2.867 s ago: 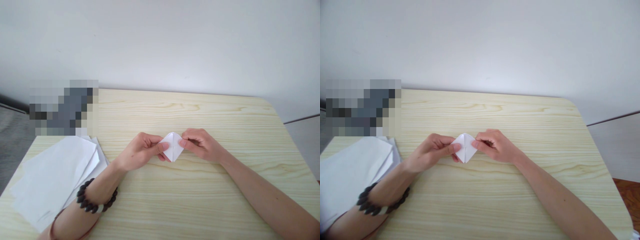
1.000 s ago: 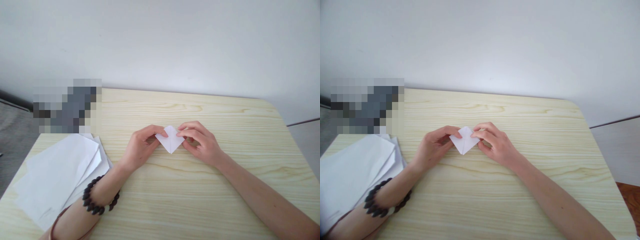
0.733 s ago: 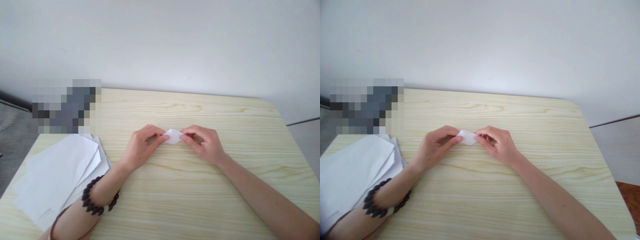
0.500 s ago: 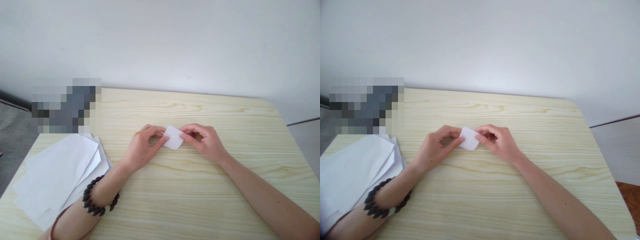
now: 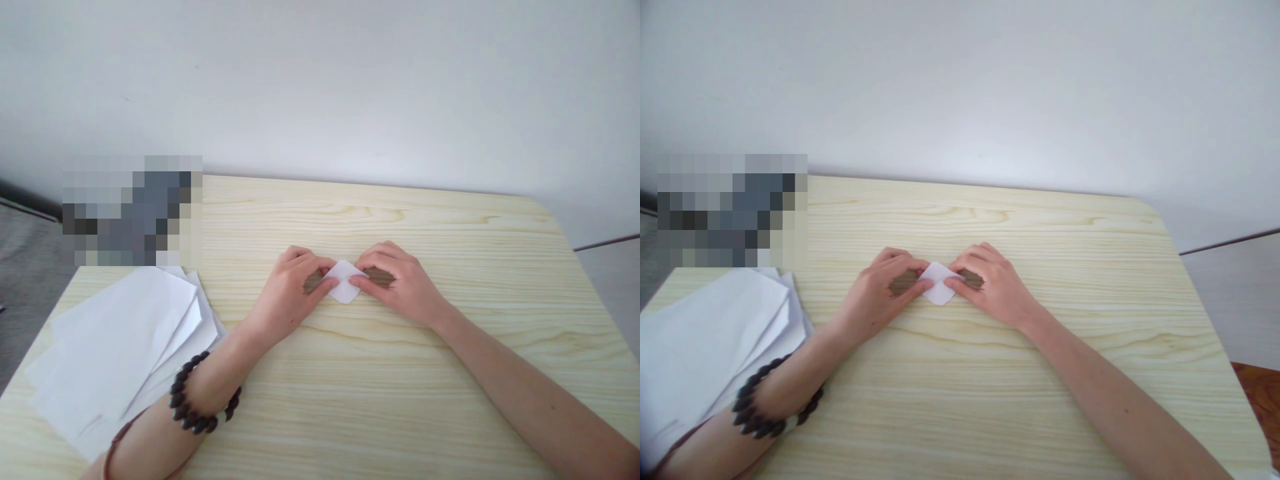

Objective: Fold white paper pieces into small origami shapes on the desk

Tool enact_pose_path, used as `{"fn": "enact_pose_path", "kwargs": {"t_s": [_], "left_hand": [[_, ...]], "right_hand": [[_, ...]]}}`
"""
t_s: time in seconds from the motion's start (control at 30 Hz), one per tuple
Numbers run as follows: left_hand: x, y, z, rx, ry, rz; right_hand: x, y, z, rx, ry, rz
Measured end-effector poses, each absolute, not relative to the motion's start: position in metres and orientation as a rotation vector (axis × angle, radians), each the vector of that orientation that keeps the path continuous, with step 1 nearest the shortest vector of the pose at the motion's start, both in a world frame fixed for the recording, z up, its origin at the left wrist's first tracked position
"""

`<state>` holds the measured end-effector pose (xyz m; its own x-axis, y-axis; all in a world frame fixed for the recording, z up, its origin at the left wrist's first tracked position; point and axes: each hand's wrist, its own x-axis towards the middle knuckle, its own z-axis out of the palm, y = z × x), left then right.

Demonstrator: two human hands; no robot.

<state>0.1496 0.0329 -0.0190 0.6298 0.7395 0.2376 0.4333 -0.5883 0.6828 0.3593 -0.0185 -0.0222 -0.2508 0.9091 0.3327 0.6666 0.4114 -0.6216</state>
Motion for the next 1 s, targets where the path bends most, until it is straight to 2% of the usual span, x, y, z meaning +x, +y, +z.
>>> {"fn": "enact_pose_path", "kwargs": {"t_s": [0.37, 0.77, 1.0], "left_hand": [[0.145, 0.034, -0.026, 2.52, 0.854, 0.772], [0.136, 0.022, -0.017, 2.915, 0.741, 0.699], [0.136, 0.02, -0.019, 3.0, 0.757, 0.7]], "right_hand": [[0.363, -0.02, -0.026, -1.232, -2.051, 0.488], [0.364, -0.036, -0.03, -1.325, -2.281, 0.133], [0.36, -0.035, -0.031, -1.349, -2.274, 0.096]]}}
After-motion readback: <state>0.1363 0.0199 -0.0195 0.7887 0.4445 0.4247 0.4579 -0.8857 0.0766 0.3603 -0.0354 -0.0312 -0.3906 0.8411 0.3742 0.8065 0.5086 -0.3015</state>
